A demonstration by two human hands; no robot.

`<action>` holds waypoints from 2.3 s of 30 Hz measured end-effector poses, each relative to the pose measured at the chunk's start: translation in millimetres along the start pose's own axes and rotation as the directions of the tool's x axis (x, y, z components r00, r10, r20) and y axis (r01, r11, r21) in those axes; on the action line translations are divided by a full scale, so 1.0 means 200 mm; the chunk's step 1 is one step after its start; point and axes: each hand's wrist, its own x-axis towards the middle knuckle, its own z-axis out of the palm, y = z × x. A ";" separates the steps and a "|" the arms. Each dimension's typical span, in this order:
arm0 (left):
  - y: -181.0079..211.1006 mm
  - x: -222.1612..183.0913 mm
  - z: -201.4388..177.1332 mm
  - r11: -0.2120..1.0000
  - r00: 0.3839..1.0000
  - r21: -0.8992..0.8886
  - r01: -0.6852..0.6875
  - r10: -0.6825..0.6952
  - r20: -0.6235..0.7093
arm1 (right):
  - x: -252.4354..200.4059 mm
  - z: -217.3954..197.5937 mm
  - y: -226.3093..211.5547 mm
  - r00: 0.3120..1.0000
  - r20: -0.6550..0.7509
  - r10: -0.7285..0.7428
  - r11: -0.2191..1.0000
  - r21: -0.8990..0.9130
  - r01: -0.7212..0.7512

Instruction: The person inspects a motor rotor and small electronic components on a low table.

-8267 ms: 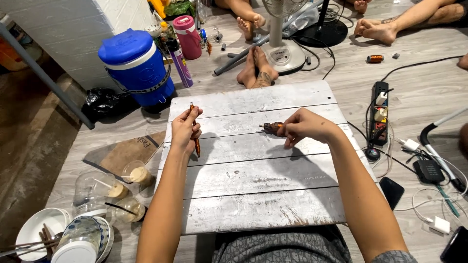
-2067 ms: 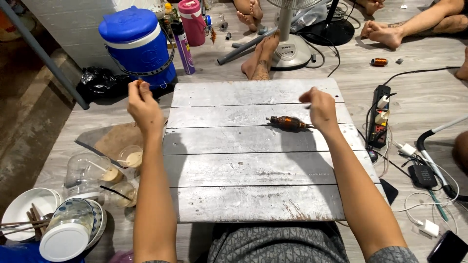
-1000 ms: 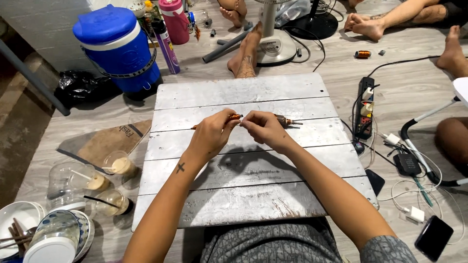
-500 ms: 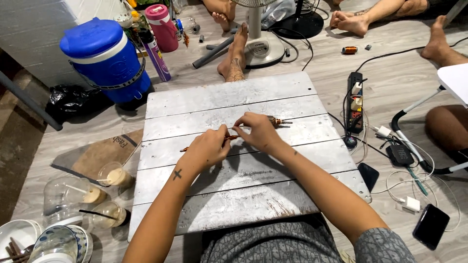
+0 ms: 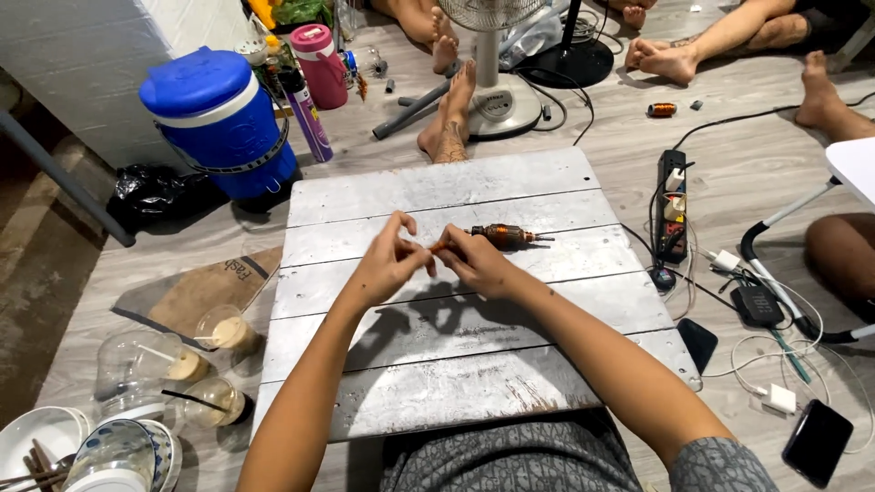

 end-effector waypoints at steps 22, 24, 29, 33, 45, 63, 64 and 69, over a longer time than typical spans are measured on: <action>0.04 0.02 0.04 0.920 0.957 0.291 0.261 -0.205 -0.207 | -0.03 0.00 -0.08 0.979 -0.001 -0.204 0.954 -0.224 0.199; 0.13 0.00 0.05 0.926 0.938 0.224 0.305 -0.252 -0.237 | -0.01 -0.02 -0.17 0.997 -0.072 0.038 0.993 -0.108 -0.046; -0.05 0.05 0.06 0.949 0.967 0.305 0.083 -0.003 -0.256 | -0.01 -0.02 -0.05 0.995 -0.069 0.069 0.993 0.102 -0.062; 0.02 0.03 0.08 0.935 0.961 0.353 0.033 0.067 -0.268 | -0.01 -0.03 -0.06 0.997 -0.057 0.056 0.982 0.181 -0.044; 0.11 -0.02 0.09 0.895 0.966 0.425 -0.138 0.216 -0.143 | 0.00 -0.06 -0.01 0.995 -0.019 0.100 0.988 0.116 -0.098; -0.06 0.03 0.06 0.852 0.973 0.519 0.067 0.059 -0.223 | -0.04 -0.06 -0.15 0.963 -0.152 -0.224 0.954 -0.238 0.184; -0.03 0.02 0.07 0.854 0.974 0.516 0.067 0.057 -0.221 | -0.04 -0.07 -0.16 0.964 -0.152 -0.220 0.954 -0.238 0.181; -0.05 0.04 0.05 0.925 0.959 0.377 -0.059 0.157 -0.237 | -0.03 -0.09 -0.11 0.995 -0.096 -0.027 0.967 -0.253 0.002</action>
